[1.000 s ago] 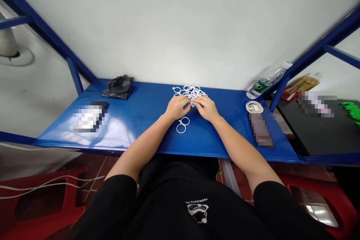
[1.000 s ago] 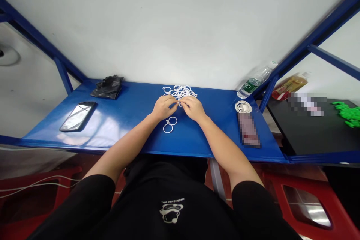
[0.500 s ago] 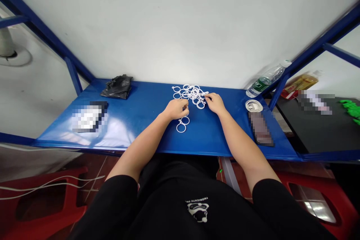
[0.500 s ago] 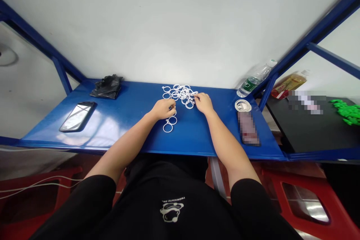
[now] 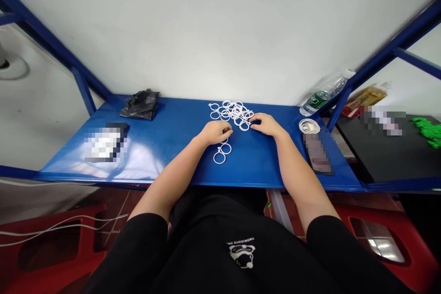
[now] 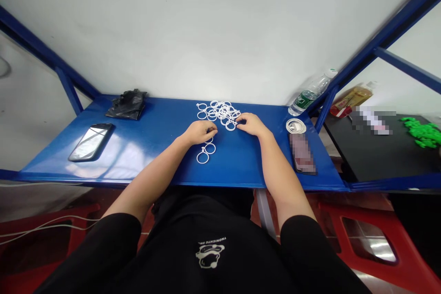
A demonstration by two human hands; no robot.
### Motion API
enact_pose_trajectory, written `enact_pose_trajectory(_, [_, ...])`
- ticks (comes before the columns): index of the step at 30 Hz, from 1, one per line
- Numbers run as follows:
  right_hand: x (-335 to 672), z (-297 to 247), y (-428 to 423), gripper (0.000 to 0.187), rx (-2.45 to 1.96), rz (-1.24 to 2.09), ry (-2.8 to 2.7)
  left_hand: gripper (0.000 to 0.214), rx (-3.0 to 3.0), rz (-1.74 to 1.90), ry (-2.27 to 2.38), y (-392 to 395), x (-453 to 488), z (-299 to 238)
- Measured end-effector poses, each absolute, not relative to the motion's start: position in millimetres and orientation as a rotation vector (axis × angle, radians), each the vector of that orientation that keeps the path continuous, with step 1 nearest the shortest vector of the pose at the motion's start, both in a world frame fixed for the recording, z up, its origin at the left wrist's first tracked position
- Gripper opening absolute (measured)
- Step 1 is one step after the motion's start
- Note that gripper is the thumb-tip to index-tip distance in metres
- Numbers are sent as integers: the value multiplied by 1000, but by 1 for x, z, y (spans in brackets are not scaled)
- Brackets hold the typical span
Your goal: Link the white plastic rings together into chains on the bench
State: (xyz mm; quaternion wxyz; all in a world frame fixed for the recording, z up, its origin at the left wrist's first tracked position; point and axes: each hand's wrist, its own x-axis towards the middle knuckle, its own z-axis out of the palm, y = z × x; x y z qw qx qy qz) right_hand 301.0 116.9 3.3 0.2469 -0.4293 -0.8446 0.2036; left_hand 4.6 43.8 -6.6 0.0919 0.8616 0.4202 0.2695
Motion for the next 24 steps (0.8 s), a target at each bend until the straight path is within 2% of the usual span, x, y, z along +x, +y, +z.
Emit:
enact_pose_trajectory(5, [295, 10, 112, 7, -1108, 539, -2319, 23, 2530, 800, 1264, 43, 5, -7])
enact_pose_trajectory(7, [293, 11, 110, 4, -1134, 524, -2308, 26, 2531, 792, 1286, 42, 5, -6])
enact_pose_trajectory(14, [290, 11, 106, 19, -1275, 582, -2076, 25, 2555, 824, 1286, 41, 5, -5])
enact_pose_trajectory(20, [267, 11, 91, 18, -1200, 599, -2037, 21, 2655, 1226, 1264, 40, 10, -2])
enact_pose_trajectory(24, [250, 11, 80, 17, -1110, 650, -2137, 21, 2725, 1263, 1241, 38, 14, 0])
